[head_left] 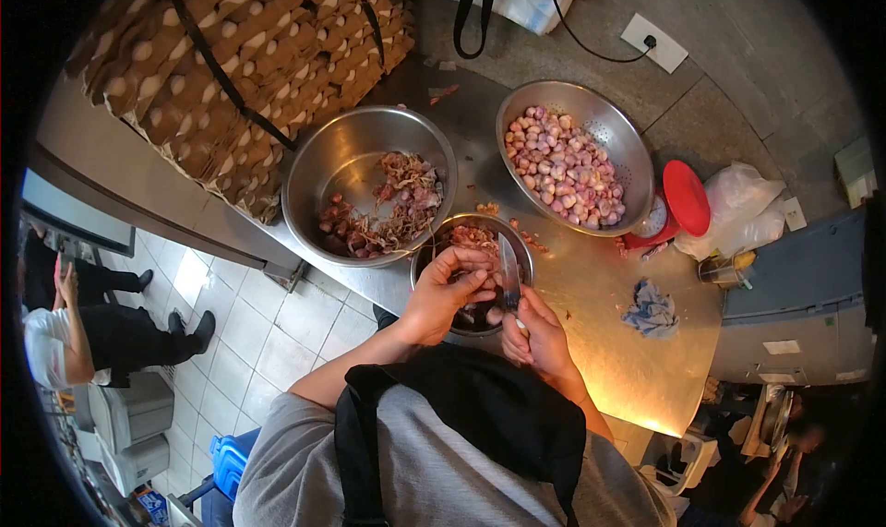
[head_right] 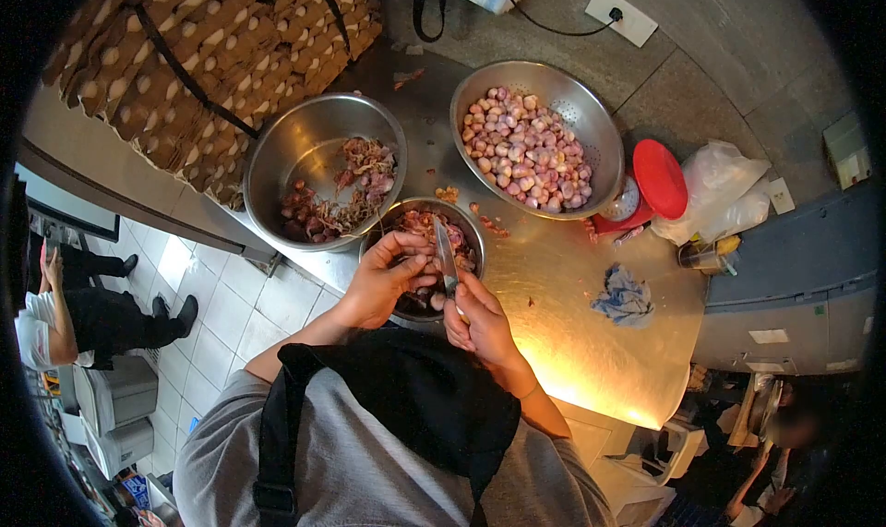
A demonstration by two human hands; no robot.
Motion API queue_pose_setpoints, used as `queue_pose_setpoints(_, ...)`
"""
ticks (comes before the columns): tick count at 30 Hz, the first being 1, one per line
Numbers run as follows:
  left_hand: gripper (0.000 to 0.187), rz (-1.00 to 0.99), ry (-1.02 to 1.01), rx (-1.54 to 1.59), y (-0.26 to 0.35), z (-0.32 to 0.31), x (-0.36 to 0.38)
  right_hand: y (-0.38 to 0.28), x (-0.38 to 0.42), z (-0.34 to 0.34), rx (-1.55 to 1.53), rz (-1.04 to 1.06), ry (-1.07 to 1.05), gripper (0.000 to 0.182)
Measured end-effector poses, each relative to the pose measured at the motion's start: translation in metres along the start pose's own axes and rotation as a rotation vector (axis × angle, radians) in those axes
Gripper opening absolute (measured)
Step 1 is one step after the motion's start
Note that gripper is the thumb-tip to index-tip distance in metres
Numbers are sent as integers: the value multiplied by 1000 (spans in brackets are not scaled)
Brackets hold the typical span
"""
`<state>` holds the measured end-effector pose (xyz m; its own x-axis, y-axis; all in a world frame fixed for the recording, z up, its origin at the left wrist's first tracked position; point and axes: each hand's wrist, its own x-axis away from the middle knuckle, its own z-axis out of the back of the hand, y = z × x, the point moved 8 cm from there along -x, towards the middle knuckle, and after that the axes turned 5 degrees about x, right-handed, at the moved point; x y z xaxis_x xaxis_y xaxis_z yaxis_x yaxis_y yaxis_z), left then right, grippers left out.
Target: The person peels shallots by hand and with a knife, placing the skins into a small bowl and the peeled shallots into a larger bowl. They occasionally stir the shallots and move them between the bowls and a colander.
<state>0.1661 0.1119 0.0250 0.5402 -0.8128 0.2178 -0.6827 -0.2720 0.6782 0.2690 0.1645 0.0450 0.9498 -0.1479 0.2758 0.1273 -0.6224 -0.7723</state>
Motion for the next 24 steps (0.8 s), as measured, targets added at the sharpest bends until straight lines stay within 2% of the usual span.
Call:
queue_pose_setpoints(1, 20, 3, 34, -7, -2, 3, 0, 2, -1, 2, 15, 2, 30, 35)
queue_pose_setpoints(4, 22, -191, 87, -333, 19, 9, -6, -2, 0, 17, 8, 12, 157, 38)
queue_pose_setpoints(5, 18, -208, 68, -469, 27, 10, -7, -4, 2, 21, 31, 43, 182, 39)
queue_pose_setpoints(7, 14, -521, -39, -1038, 54, -8, -4, -12, 5, 27, 76, 105, 235, 41)
queue_pose_setpoints(8, 13, -546, -29, -1169, 62, -14, -2, -16, 6, 25, 106, 105, 214, 43)
queue_pose_setpoints(11, 17, -379, -135, -1338, 43, -16, -6, -14, 7, 25, 129, 89, 209, 43)
queue_pose_setpoints(12, 15, -440, -132, -1377, 44, -23, -3, -14, 8, 23, 115, 98, 209, 42)
queue_pose_setpoints(15, 12, -443, -344, -1673, 21, -35, 1, -11, 8, 25, 124, 94, 208, 42)
queue_pose_setpoints(16, 7, -501, -465, -1748, 5, -33, -1, -10, 9, 26, 129, 87, 214, 41)
queue_pose_setpoints(19, 8, -196, -688, -1993, -40, -23, -13, -11, 7, 27, 146, 76, 221, 40)
queue_pose_setpoints(20, 13, -228, -694, -1990, -44, -22, -16, -10, 7, 27, 150, 77, 218, 40)
queue_pose_setpoints(21, 13, -46, -690, -2070, -53, -17, -22, -10, 6, 26, 154, 78, 211, 39)
queue_pose_setpoints(24, 13, -232, -722, -2142, -63, -22, -25, -10, 6, 25, 186, 87, 208, 41)
